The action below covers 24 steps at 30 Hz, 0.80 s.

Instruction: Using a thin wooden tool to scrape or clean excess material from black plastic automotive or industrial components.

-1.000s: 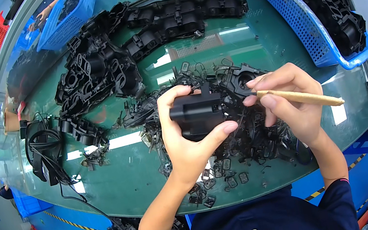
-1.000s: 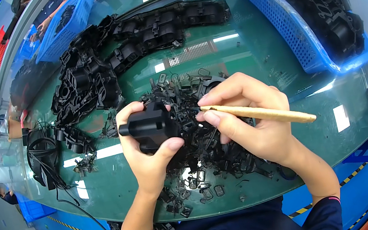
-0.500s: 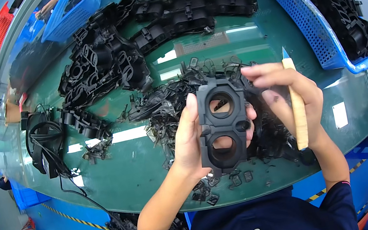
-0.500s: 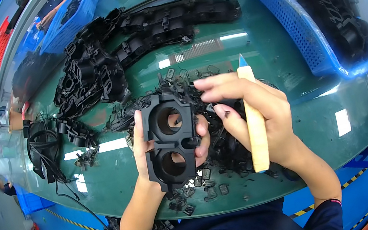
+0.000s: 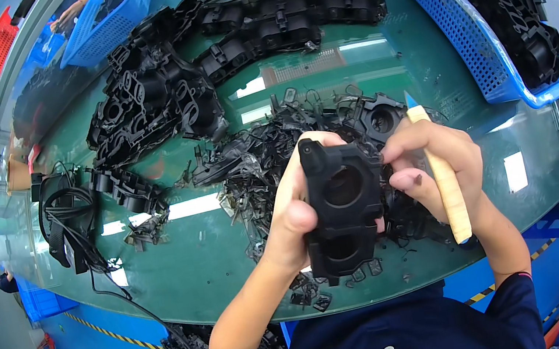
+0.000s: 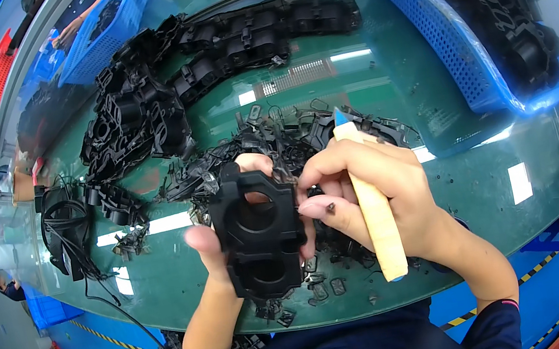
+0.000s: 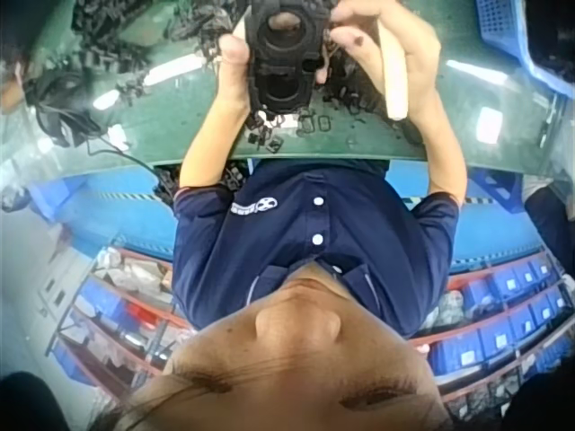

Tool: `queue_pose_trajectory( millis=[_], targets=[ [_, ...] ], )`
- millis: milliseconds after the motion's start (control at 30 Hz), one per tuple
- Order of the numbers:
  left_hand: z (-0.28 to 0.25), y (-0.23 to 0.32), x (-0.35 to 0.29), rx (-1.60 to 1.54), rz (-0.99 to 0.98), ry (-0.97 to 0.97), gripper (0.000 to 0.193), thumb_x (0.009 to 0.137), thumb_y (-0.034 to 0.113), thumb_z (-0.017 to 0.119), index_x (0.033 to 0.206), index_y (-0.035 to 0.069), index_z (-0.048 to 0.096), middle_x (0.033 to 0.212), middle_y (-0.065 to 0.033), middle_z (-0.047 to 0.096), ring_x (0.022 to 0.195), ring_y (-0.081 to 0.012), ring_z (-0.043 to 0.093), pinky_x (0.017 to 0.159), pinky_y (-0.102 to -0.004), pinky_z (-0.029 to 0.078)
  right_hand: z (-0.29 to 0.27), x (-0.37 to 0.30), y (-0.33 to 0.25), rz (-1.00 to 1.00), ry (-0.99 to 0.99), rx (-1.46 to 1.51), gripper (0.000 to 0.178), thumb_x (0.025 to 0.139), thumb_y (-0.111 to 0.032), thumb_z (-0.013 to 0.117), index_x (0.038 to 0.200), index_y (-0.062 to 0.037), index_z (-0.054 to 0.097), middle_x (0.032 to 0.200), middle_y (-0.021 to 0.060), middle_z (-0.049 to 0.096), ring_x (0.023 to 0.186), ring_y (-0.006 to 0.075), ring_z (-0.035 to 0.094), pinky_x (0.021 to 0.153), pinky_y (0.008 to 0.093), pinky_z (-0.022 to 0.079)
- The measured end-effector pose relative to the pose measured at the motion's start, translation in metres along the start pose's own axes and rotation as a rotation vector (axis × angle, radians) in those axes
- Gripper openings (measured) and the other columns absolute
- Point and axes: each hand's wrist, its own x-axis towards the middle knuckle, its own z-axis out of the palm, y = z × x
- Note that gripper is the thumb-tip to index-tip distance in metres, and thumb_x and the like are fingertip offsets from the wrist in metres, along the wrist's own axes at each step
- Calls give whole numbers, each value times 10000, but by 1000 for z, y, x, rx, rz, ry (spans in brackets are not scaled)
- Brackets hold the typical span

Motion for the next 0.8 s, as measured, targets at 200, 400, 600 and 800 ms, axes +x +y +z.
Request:
queue_pose_trajectory(
  millis=[200, 400, 600, 800],
  targets=[
    [3, 2, 2, 269, 42, 131, 717, 678, 469, 686, 1147, 7, 402, 978, -125, 559, 860, -197, 613, 757, -312, 513, 5, -3, -10, 269, 45, 280, 67, 795, 30, 624, 845, 30, 580, 746, 50, 580, 626, 75, 572, 578, 199, 442],
    [6, 4, 8, 413, 89, 125, 676, 713, 402, 660, 1201, -9, 437, 1062, -97, 540, 1015, -179, 540, 919, -315, 412, 4, -4, -8, 403, 127, 318, 101, 789, -6, 648, 881, 15, 611, 749, 28, 574, 650, 59, 530, 588, 189, 423],
    [-2, 1, 7, 700, 271, 32, 675, 673, 272, 686, 1223, -16, 420, 1081, -118, 534, 1013, -195, 539, 910, -322, 416, -2, -2, -7, 472, 30, 339, 77, 834, -54, 618, 848, 7, 575, 719, 21, 560, 605, 46, 511, 529, 188, 408],
    [3, -6, 12, 387, 218, 84, 767, 726, 509, 649, 1212, -25, 391, 1113, -212, 559, 988, -246, 582, 885, -363, 470, 12, -11, -1, 457, 217, 659, 160, 931, -179, 507, 922, -21, 527, 689, 10, 524, 548, 28, 428, 506, 163, 363]
  ],
)
